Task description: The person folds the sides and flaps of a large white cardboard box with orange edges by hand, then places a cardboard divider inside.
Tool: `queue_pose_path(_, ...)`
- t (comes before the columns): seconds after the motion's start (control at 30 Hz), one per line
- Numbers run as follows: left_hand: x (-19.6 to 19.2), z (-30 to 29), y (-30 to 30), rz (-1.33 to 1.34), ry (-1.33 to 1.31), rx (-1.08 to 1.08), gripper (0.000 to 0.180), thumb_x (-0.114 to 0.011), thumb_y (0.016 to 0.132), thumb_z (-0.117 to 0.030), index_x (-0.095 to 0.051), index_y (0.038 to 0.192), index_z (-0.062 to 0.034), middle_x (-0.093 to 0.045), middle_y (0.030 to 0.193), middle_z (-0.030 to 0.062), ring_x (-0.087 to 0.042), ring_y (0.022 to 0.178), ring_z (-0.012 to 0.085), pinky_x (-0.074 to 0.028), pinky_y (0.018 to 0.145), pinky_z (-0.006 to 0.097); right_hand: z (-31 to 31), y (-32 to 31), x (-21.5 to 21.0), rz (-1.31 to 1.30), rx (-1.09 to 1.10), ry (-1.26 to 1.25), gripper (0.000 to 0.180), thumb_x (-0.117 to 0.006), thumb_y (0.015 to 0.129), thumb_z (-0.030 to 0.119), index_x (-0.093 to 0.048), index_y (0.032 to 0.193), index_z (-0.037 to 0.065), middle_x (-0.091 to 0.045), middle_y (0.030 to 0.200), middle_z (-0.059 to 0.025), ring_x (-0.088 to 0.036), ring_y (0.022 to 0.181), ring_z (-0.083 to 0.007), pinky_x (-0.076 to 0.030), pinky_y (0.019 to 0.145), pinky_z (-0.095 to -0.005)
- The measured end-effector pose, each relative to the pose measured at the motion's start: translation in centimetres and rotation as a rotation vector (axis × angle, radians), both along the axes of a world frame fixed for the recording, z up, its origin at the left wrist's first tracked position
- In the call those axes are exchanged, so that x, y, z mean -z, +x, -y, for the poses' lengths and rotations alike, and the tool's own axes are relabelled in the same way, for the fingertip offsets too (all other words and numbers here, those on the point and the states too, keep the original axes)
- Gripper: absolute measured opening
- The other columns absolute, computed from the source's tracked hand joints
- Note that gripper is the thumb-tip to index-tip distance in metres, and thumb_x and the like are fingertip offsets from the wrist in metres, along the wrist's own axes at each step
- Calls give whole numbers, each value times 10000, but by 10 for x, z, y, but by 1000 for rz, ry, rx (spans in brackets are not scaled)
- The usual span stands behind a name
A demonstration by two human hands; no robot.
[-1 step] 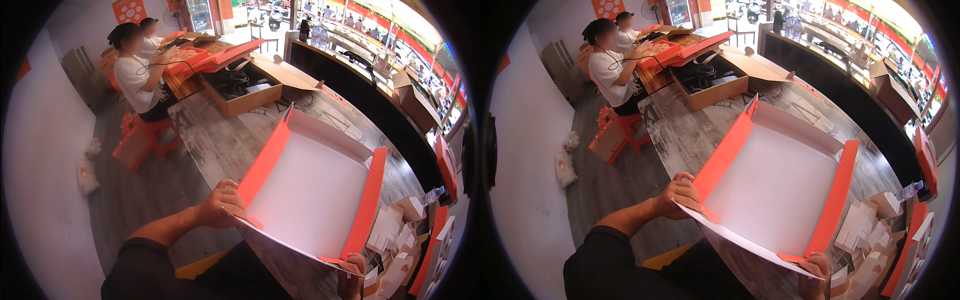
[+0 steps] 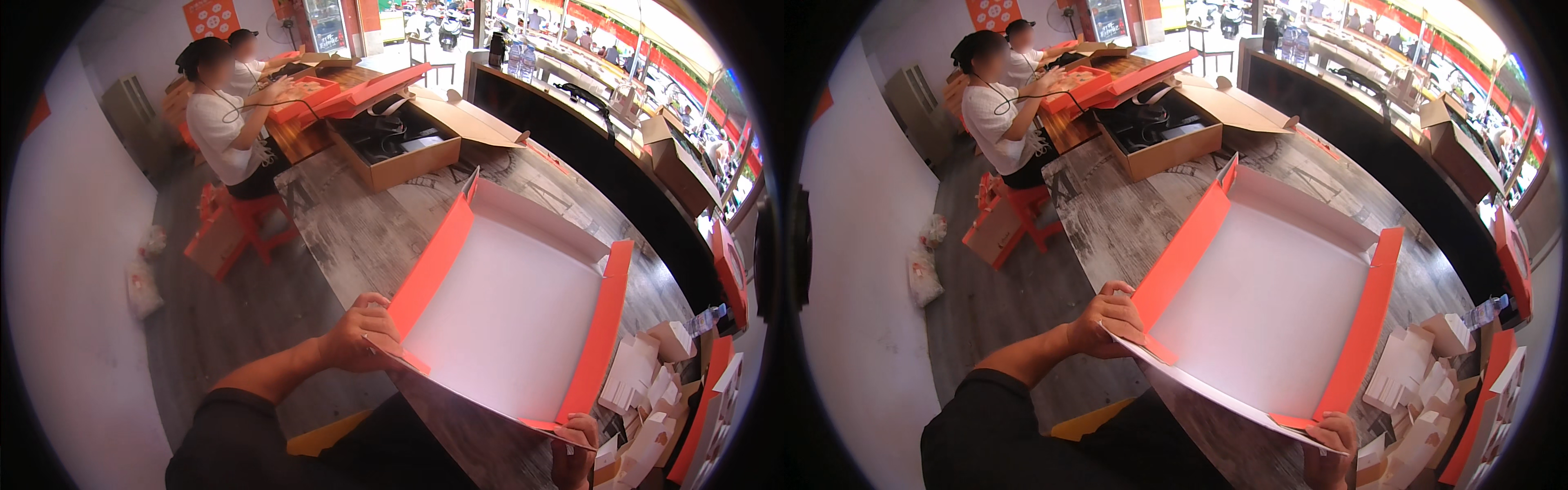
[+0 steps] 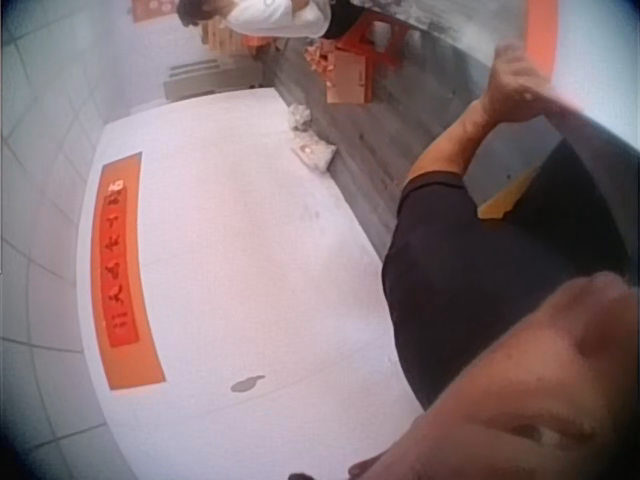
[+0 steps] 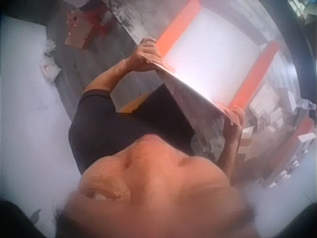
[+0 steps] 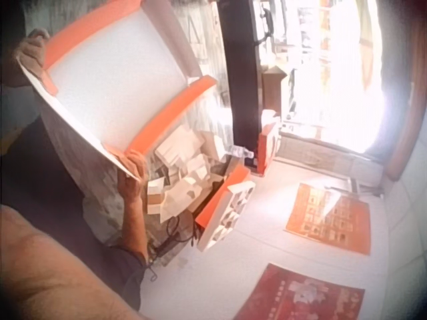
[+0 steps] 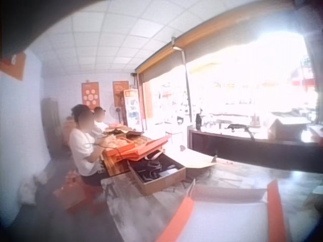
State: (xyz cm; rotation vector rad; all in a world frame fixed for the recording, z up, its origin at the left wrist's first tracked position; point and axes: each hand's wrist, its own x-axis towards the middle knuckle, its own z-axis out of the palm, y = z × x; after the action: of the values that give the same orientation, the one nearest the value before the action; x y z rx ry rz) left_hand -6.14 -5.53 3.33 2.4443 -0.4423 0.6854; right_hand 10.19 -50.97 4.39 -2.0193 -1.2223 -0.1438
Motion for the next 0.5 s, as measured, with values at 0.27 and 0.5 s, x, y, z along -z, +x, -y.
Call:
queue_pose_path(0.27, 20, -7, 8, 137, -182, 16, 483, -890, 832, -373, -693, 1179, -101, -731, 1008, 16, -697, 996, 246, -479, 1023, 441, 0, -8, 16, -157, 230, 77, 279, -709, 1016, 229, -691, 1207, 26, -699, 1146, -201, -655, 1102, -445, -522, 968, -515)
queue_pose_path(0.5, 42, 6, 3, 76, -366, -206, 866, -857, 890, -398, -449, 1509, 50, -735, 1122, 129, -667, 1142, 318, -510, 1015, 465, 14, -12, 55, -404, 407, 265, 342, -660, 997, 125, -630, 1333, 72, -679, 1253, -173, -664, 1167, -355, -524, 1008, -490)
